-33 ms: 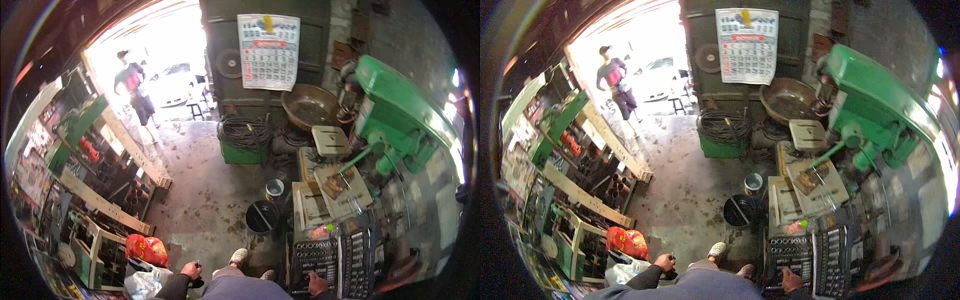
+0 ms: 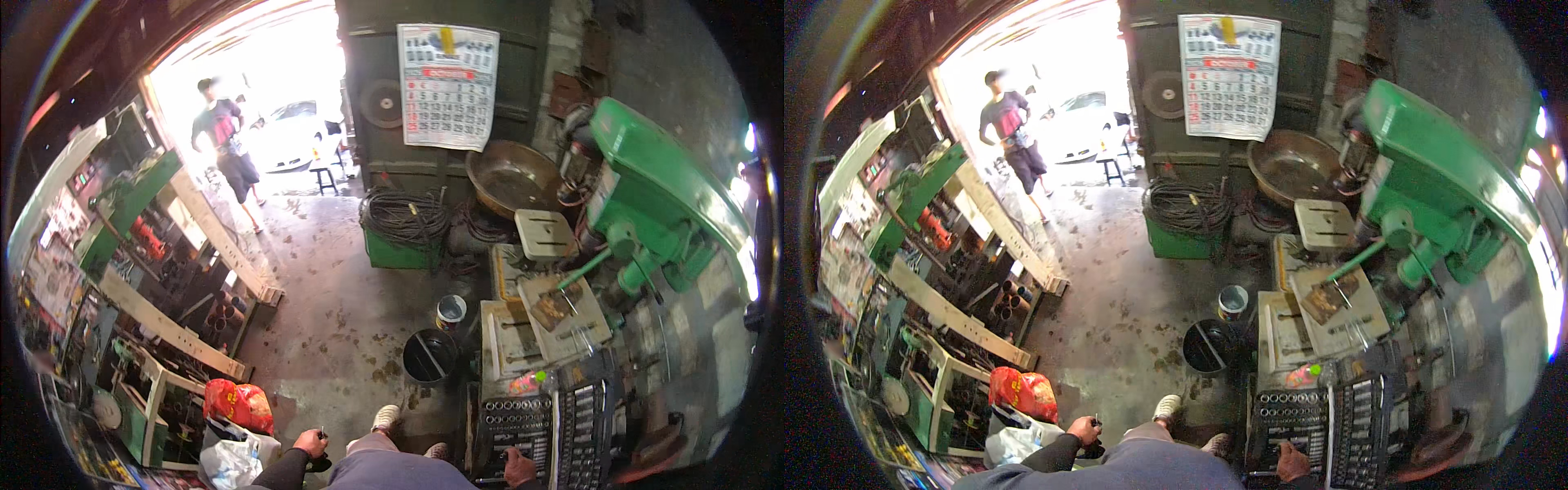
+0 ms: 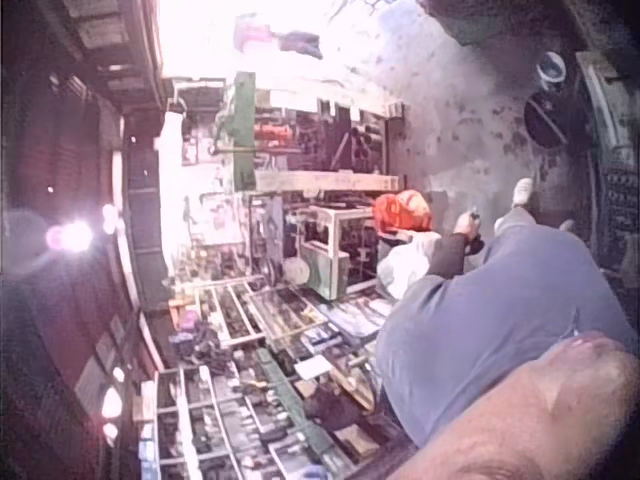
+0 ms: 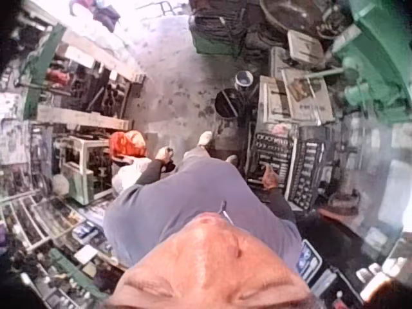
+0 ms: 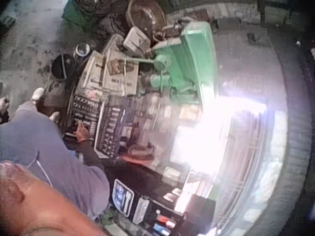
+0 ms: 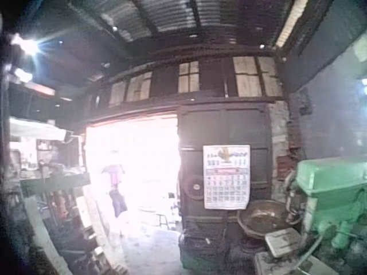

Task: The person selects a tool from a toolbox, then sits on the floor and uses a wrench to tighten the hub nuts on a bicycle wheel. The person rotates the wheel and continues tightening the nuts.

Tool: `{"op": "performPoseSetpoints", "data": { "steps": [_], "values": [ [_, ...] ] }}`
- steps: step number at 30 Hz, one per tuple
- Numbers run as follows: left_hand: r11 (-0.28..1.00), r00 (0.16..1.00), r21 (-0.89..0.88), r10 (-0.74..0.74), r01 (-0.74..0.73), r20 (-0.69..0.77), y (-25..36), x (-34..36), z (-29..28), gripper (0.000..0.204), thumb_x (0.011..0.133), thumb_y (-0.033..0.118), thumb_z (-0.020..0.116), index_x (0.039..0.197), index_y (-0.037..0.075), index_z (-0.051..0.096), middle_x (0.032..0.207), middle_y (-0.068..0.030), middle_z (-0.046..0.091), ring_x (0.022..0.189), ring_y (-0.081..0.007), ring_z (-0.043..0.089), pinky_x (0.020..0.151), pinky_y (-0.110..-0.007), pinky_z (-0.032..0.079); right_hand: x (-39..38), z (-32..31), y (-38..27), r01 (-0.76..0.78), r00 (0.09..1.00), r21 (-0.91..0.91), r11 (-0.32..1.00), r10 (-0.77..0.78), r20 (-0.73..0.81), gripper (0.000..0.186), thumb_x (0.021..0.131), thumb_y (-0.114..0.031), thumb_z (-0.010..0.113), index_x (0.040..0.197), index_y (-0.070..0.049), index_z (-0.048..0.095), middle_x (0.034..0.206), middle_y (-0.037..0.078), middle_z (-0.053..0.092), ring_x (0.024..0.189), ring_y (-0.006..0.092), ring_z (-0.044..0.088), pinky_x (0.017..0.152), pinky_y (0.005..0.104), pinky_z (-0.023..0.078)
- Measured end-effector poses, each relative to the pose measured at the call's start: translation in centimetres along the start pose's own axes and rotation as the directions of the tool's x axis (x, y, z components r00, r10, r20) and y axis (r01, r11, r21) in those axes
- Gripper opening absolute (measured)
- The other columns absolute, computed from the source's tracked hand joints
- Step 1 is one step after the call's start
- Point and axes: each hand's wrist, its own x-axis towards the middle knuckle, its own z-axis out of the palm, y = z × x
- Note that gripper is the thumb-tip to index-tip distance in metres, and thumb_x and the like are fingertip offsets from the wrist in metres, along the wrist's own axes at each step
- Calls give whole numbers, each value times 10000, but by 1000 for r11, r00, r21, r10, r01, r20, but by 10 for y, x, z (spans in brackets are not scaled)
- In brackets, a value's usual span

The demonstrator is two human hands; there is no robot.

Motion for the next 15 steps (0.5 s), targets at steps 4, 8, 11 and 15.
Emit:
{"op": "performPoseSetpoints", "data": {
  "steps": [4, 8, 11, 15],
  "values": [
    [987, 997, -160, -16, 2, -82, -9, -13, -11, 390, 951, 362, 689, 1109, 12, 757, 1086, -241, 774, 1059, -421, 734, 929, -499, 572, 17, -113, -75, -106, 985, -134, 985, 123, 123, 751, 1060, -580, 596, 1670, -184, 410, 1288, 292, 721, 1104, 436, 729, 955, 588, 562],
    [925, 967, -312, 163, -219, -195, 14, 31, -47, 427, 953, 402, 716, 1124, 14, 766, 1083, -231, 779, 1038, -394, 748, 905, -474, 580, 54, -169, -182, 260, 905, 301, 917, -123, -408, 506, 1091, -418, 560, 1488, -111, 623, 1190, 269, 752, 1029, 469, 731, 977, 591, 532],
    [850, 898, -290, 412, -440, -156, 94, 50, -125, 421, 1026, 399, 693, 1214, 26, 749, 1097, -194, 790, 1045, -317, 763, 909, -427, 583, 112, -196, -265, 332, 942, 660, 673, -269, -200, 452, 1103, -349, 576, 1405, -26, 671, 1284, 243, 741, 1223, 385, 701, 1043, 446, 535],
    [596, 759, -571, 647, -564, -75, 162, 58, -206, 431, 1086, 362, 638, 1321, 2, 668, 1157, -204, 771, 1062, -346, 738, 932, -428, 566, 151, -285, -413, 514, 750, 693, 505, -657, -77, 387, 1049, -206, 667, 1387, -19, 679, 1288, 206, 747, 1226, 310, 705, 1051, 388, 531]
  ]
}}
